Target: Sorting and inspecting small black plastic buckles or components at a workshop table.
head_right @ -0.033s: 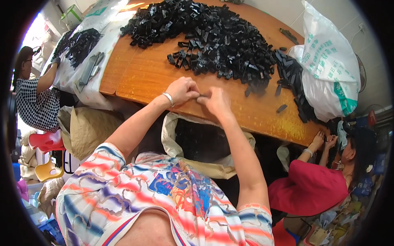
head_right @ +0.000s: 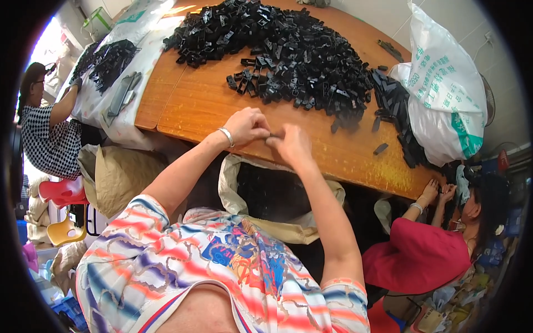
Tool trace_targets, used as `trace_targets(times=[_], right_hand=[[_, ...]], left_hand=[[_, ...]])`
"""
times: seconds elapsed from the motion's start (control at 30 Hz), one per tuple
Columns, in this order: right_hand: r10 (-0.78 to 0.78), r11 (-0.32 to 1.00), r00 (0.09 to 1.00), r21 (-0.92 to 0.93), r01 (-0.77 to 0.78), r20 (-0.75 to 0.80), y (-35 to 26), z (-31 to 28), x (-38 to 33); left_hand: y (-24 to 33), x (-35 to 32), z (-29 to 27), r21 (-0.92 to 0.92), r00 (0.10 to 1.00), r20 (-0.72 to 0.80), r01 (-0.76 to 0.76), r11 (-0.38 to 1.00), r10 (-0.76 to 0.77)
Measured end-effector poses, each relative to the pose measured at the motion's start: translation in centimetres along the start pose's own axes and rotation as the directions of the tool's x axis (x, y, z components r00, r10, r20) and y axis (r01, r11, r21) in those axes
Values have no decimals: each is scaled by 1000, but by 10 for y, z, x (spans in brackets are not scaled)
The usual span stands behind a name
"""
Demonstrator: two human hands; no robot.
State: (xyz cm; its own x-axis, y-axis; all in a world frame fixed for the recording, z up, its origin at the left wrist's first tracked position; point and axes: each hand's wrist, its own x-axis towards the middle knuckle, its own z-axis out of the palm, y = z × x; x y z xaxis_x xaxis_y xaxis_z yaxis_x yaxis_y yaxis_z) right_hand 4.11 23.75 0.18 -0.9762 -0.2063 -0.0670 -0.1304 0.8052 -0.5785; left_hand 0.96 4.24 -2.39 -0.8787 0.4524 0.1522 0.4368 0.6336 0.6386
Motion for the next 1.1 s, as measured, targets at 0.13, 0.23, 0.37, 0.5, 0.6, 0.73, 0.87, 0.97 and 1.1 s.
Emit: trace_targets(times=[0.13, 0.23, 0.37, 0.5, 0.6, 0.73, 0.87, 0.97, 1.1], right_hand=[[-51, 999, 997, -2, 51, 52, 2, 7, -70], [-58, 996, 994, -56, 63, 94, 7, 3, -105], [-181, 981, 971, -93, 168, -156, 34, -17, -82], [-152, 986, 873, -133, 101, -463, 77, -53, -31], [-103, 969, 871, -245, -19, -479, 92, -68, -6], [19, 932, 897, -316, -176, -442, 85, -65, 13], [121, 978, 898, -103, -181, -424, 66, -52, 7], [-31, 990, 937, -142, -20, -348, 60, -41, -5], [-113, 977, 953, -207, 55, -283, 43, -32, -10]], left_hand=[[-7, 3, 0, -398, 913, -297, 146, 906, -278], [5, 22, 1, -202, 862, -435, 189, 961, -261], [-7, 40, 10, -11, 791, -590, 195, 981, -164], [-5, 38, 14, 70, 811, -583, 113, 991, -51], [6, 28, 8, 165, 852, -518, 10, 986, 78], [24, 18, 9, 508, 948, -91, -219, 833, 305], [29, 20, 20, 428, 943, -110, -240, 871, 314], [31, 21, 17, 322, 954, -148, -201, 925, 259], [25, 19, 14, 320, 972, -79, -185, 929, 221]])
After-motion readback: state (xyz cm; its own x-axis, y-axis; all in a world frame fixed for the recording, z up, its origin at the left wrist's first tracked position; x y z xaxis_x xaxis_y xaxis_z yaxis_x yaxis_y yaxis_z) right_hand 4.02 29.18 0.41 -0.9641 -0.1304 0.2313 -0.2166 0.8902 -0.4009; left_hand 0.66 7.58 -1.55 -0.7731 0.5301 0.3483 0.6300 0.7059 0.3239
